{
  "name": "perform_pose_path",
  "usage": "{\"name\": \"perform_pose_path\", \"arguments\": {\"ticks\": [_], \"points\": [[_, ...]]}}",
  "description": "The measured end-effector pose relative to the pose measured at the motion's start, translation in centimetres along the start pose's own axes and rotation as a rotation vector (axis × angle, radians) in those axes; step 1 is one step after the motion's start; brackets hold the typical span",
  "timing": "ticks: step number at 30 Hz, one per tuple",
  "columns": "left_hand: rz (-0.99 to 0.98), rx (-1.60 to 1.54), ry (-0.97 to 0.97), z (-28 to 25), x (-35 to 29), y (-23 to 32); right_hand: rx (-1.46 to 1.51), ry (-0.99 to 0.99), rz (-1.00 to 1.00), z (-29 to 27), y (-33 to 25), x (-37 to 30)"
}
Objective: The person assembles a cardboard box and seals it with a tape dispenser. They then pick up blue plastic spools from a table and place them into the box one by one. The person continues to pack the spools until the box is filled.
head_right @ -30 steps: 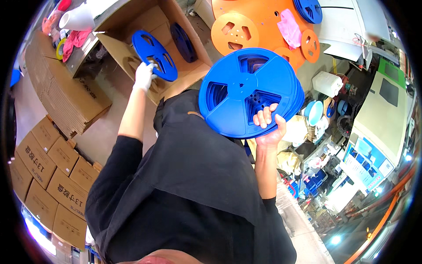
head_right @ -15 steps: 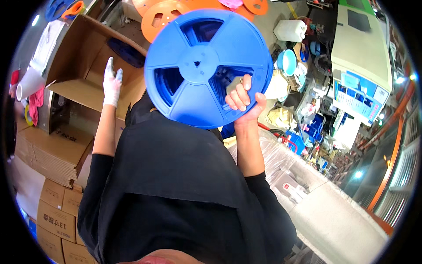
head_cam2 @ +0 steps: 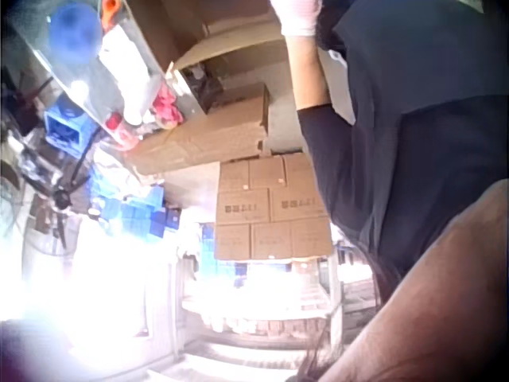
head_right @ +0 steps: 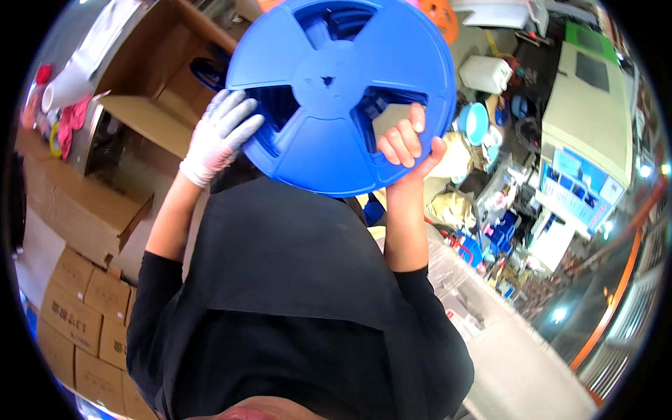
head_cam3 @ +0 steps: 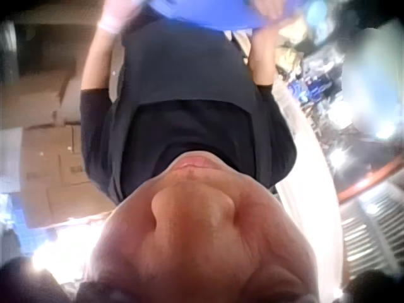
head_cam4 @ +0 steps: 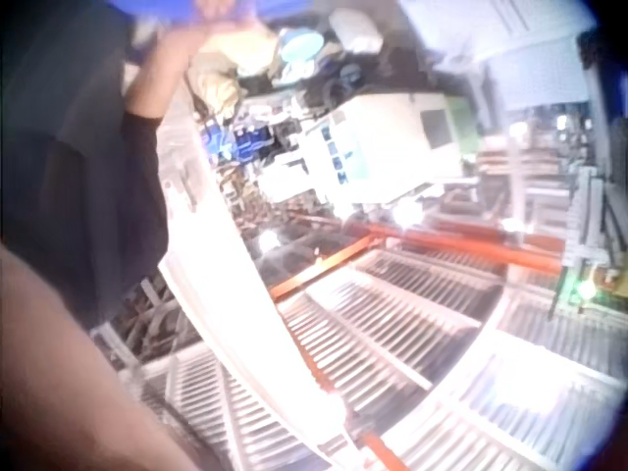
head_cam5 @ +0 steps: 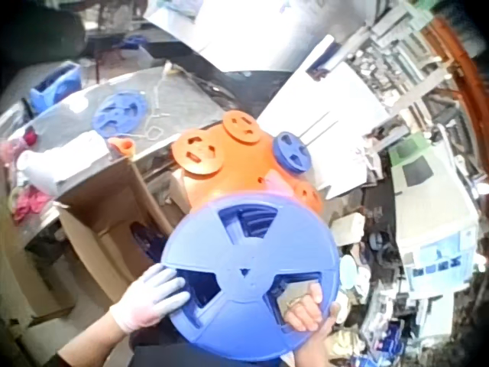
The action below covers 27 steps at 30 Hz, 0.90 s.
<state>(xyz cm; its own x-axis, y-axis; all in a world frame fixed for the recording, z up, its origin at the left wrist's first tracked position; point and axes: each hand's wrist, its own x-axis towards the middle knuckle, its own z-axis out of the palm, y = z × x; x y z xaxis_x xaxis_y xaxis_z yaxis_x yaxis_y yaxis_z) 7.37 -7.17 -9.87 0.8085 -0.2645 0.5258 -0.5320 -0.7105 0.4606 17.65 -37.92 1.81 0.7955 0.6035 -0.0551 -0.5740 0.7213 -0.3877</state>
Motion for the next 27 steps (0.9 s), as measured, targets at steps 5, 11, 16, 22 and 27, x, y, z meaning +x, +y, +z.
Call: {"name": "perform_pose_path", "arguments": {"ticks": [5,11,16,22,27], "points": [[-0.702,-0.245,0.143,7.5,-8.9,-4.0,-0.077,0.238,0.01,-1.7,0.0,-1.8],[-2.264,-0.563,0.441,25.4,-29.4,-15.9,-0.285,0.624,0.138,-6.9,1.9,-5.0],[-2.522,-0.811,0.543,35.7,-33.2,-22.0,-0.432,0.996,0.332,-12.0,2.3,-9.1],[-2.61,-0.934,1.126,45.6,-37.5,-28.1,-0.33,1.161,0.336,-15.3,1.7,-11.7],[-2.485,-0.38,0.998,47.6,-43.5,-32.5,-0.36,1.162,0.42,-16.9,-1.0,-11.0]]}}
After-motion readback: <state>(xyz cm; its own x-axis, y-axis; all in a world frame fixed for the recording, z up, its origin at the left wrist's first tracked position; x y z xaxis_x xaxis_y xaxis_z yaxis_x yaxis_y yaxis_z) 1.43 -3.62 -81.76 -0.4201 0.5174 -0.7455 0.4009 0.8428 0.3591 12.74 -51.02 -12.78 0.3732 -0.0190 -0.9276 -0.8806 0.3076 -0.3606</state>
